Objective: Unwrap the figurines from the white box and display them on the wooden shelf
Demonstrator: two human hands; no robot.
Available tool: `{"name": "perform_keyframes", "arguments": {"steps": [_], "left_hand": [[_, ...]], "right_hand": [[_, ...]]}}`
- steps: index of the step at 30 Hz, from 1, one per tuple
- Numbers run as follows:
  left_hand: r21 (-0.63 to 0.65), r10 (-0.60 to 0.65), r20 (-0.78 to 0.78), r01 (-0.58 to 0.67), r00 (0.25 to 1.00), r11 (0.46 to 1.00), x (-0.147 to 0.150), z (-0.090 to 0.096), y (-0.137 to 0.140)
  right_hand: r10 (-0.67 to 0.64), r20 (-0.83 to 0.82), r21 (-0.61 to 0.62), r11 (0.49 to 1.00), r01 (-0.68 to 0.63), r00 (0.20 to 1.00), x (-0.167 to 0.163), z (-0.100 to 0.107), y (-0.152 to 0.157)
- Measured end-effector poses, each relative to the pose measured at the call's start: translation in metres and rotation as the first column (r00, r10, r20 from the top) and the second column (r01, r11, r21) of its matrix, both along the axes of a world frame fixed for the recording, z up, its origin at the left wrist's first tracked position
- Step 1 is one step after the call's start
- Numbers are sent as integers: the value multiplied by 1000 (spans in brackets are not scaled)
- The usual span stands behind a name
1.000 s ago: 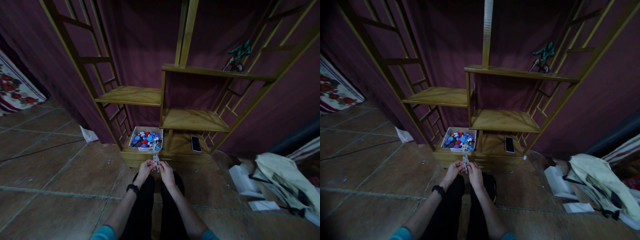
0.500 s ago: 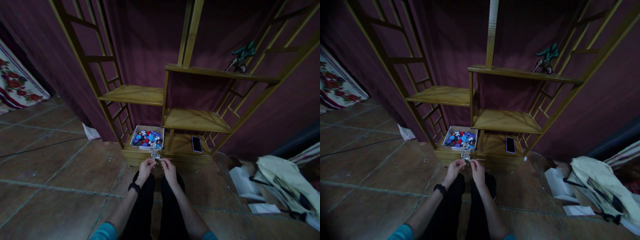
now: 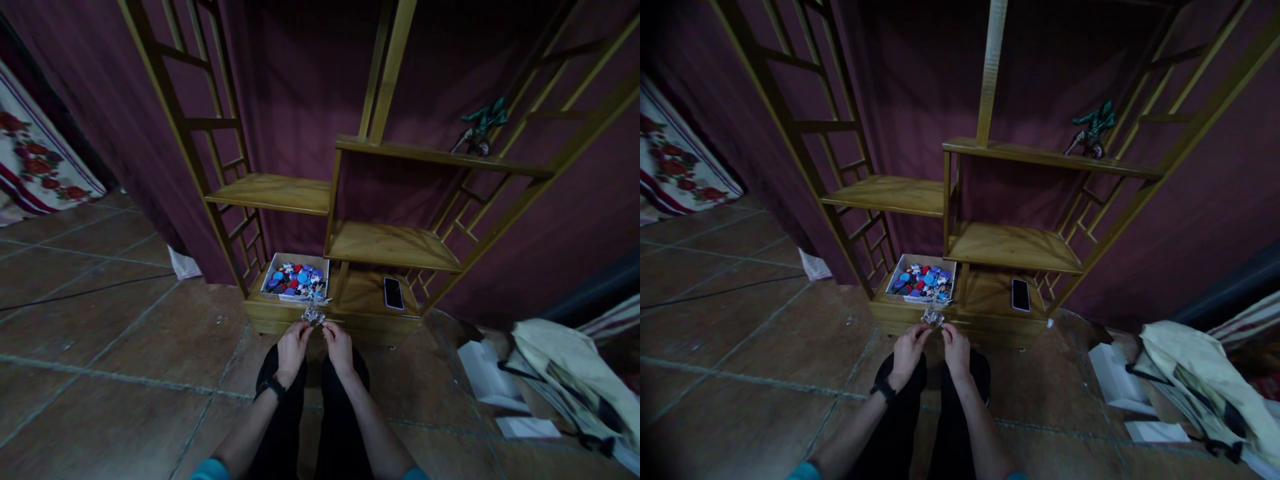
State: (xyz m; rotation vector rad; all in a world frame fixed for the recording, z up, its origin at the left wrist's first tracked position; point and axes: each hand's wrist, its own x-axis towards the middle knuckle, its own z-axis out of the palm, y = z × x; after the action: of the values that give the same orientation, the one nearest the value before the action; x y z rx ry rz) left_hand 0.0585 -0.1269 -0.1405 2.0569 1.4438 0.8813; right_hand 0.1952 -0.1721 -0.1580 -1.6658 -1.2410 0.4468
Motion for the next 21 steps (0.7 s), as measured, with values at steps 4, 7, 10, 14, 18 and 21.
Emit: {"name": "perform_keyframes", "arguments": {"steps": [4,7,10,14,18,21], "left_hand": [[84,-14,-30,16,999,996,2,11,-10],[183,-58,-67,70,996,981,4,23,-19],[295,-78,-106,107,991,949,6,37,-27],[417,-50,-117,95,992,904,10,53,-32],[465,-32,-90,70,995,882,15,69,-33],[478,-33,-44,50,998,877,20,82,-33]], "right_hand": [[-10,-77,38,999,13,997,2,-2,-1],[-39,-173,39,998,47,984,2,-2,-2],[-34,-311,82,995,62,950,0,1,-3],[-17,-502,152,983,107,865,-5,13,-5],[-10,-591,176,974,140,807,-5,32,-4],[-7,-596,181,973,143,803,-1,49,-2]]}}
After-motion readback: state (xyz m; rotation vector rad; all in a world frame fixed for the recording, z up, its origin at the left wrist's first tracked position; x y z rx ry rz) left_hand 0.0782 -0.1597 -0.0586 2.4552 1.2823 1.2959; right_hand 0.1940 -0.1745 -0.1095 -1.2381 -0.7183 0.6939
